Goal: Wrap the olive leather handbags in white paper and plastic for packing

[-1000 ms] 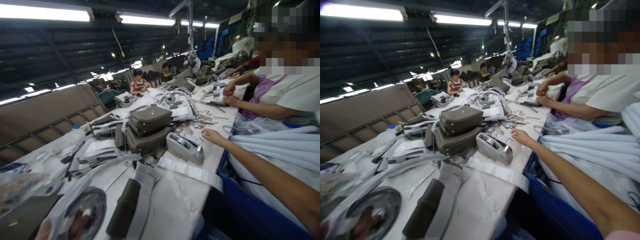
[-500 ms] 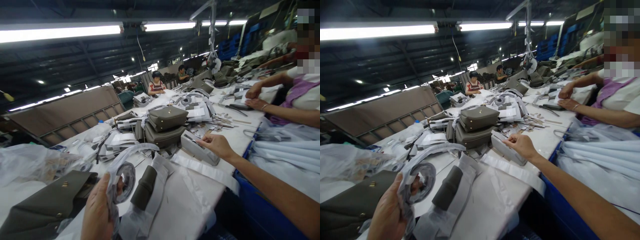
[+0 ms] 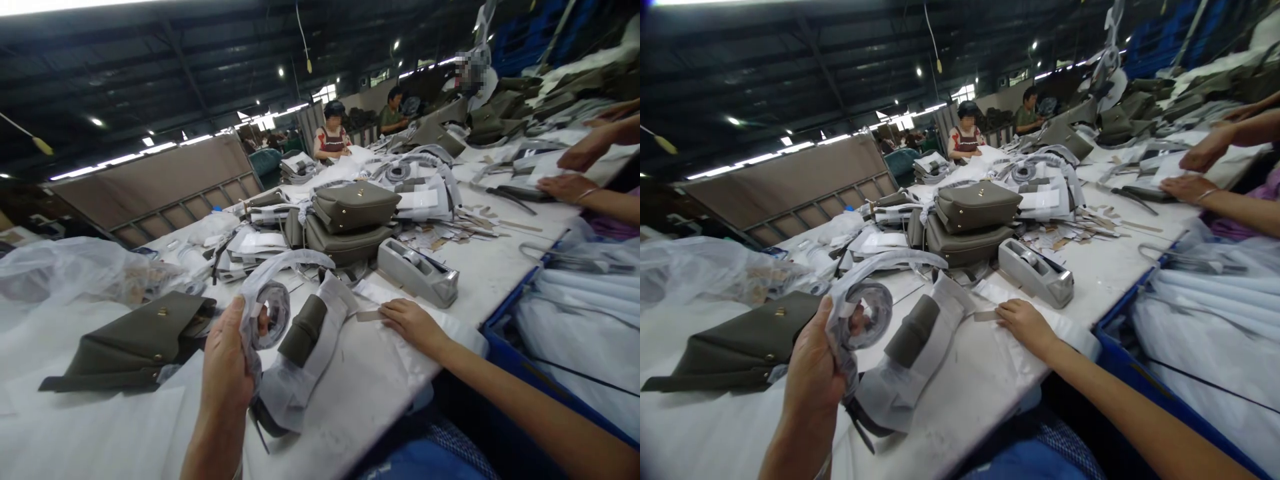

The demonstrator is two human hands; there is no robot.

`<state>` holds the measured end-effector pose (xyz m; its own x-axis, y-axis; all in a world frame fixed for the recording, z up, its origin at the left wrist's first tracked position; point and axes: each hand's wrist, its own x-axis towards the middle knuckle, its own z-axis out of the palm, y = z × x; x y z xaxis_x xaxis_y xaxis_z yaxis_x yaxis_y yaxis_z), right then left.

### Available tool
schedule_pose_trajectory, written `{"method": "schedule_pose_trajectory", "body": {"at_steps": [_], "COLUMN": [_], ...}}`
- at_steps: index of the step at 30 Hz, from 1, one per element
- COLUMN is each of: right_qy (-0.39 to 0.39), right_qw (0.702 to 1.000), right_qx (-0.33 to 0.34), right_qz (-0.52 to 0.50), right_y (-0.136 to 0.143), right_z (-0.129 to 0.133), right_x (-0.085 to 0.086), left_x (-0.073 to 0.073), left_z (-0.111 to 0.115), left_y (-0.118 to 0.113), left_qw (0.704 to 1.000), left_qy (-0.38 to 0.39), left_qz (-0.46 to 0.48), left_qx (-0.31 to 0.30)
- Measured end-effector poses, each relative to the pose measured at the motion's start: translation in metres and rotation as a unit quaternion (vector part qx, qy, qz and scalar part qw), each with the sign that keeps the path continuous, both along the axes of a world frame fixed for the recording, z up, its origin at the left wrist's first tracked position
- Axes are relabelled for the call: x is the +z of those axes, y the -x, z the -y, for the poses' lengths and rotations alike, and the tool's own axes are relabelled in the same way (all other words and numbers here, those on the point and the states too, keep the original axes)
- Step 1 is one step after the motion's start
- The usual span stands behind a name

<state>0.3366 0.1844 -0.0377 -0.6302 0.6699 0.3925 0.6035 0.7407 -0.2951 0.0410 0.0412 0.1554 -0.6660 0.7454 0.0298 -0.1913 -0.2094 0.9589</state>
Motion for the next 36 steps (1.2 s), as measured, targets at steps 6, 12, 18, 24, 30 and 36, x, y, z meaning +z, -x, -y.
{"method": "schedule_pose_trajectory", "body": {"at_steps": [6,12,18,24,30,36], "right_qy": [0.021,0.049,0.09,0.257,0.21,0.091], "right_qw": [0.999,0.998,0.994,0.946,0.944,0.955], "right_qx": [-0.013,-0.02,-0.05,0.0,0.013,0.016], "right_qz": [0.031,0.029,-0.039,-0.2,-0.256,-0.282], "right_y": [0.0,0.004,0.001,0.008,0.017,0.023], "right_z": [-0.004,-0.003,0.003,0.026,0.047,0.059], "right_x": [0.002,0.005,0.028,0.062,0.08,0.089], "left_x": [-0.001,-0.003,-0.001,-0.002,-0.004,-0.004], "left_z": [-0.003,-0.003,0.0,-0.002,-0.002,-0.002], "left_y": [-0.001,0.0,-0.001,-0.001,0.0,0.0], "left_qw": [1.0,1.0,1.0,1.0,1.0,1.0], "left_qy": [-0.014,-0.004,-0.014,-0.007,0.003,-0.001], "left_qz": [0.022,0.005,0.004,0.028,0.017,0.016], "left_qx": [0.01,0.005,0.001,-0.001,0.003,-0.006]}}
